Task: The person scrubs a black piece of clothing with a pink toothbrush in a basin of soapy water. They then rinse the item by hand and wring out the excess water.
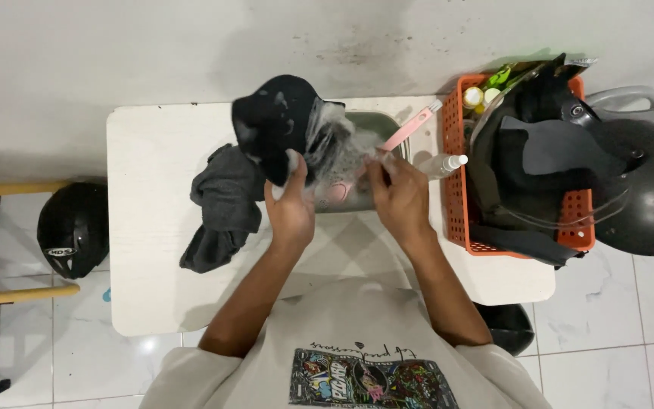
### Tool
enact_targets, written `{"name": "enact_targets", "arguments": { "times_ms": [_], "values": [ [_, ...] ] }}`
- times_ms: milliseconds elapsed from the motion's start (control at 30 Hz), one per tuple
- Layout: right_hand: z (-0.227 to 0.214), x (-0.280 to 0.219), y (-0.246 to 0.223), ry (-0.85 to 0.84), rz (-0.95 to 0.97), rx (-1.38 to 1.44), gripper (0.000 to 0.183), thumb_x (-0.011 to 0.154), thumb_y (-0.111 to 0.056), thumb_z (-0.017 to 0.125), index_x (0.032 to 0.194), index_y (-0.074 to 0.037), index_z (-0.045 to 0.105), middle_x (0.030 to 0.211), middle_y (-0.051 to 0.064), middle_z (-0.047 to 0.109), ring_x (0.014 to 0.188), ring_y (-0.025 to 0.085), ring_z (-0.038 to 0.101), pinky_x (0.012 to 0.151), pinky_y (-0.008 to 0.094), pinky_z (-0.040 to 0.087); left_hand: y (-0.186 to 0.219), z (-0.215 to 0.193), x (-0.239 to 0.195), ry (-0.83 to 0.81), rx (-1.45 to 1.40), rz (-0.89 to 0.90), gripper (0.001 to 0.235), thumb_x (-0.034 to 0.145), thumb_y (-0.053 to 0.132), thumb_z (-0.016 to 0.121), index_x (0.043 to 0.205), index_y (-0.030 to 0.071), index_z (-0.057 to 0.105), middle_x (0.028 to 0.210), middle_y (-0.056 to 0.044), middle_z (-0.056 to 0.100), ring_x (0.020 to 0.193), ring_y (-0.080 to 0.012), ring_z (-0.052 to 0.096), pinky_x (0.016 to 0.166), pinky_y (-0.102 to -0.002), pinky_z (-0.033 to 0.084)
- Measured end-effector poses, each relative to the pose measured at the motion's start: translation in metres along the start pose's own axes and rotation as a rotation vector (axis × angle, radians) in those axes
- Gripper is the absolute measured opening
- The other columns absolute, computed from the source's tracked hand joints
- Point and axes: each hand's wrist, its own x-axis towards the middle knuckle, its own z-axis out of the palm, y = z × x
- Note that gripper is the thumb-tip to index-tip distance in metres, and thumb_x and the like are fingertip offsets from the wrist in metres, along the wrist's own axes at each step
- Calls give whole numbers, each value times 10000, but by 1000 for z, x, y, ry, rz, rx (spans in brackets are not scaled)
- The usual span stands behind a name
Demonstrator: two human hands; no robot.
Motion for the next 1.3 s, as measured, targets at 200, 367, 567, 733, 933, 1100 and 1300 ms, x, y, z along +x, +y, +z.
{"name": "enact_targets", "arguments": {
  "times_ms": [200,367,567,733,933,1100,1300],
  "values": [
    [6,-15,1,-18,-98,-124,166,949,-111,743,817,-21,696,711,184,683,698,374,716,561,455,548,7,-14,1,-20,41,71,806,912,170,788,1541,65,296,1465,-177,503,1398,-268,456,1130,-479,405],
    [2,-15,-31,-12,-116,-138,110,913,-114,761,819,-69,728,716,117,701,678,309,723,576,362,571,21,-2,-13,-124,111,279,519,967,152,723,1420,63,487,1336,-106,611,1275,-172,540,1082,-449,453],
    [4,-18,-20,-27,-123,-167,110,935,-126,743,853,-54,728,761,137,721,699,324,732,569,412,571,32,-2,-37,-215,213,529,286,1029,118,648,1308,59,674,1221,-38,714,1152,-78,620,1041,-406,494],
    [11,-26,-14,-17,-162,-143,104,940,-180,753,863,-111,753,796,88,757,720,274,749,585,334,583,36,-4,-39,-240,338,591,271,1033,94,623,1294,39,672,1235,-60,707,1157,-59,582,1082,-430,493],
    [12,-33,-21,-24,-127,-140,31,921,-190,765,911,-178,791,827,17,774,744,216,755,612,312,600,41,10,-43,-192,195,423,346,1036,170,644,1348,20,632,1289,-46,681,1194,-105,594,1078,-449,459],
    [13,-28,6,40,-183,-288,105,947,-182,745,860,-125,731,843,57,764,766,245,756,642,343,600,50,23,-61,-176,103,386,309,1016,119,647,1303,2,657,1249,-136,709,1170,-175,641,1056,-454,510],
    [8,-23,12,41,-161,-323,118,1013,-235,678,932,-157,716,804,41,725,700,242,727,607,362,589,56,20,-64,-124,30,291,345,980,149,702,1287,-2,663,1232,-155,712,1198,-247,645,979,-508,550]
  ]
}}
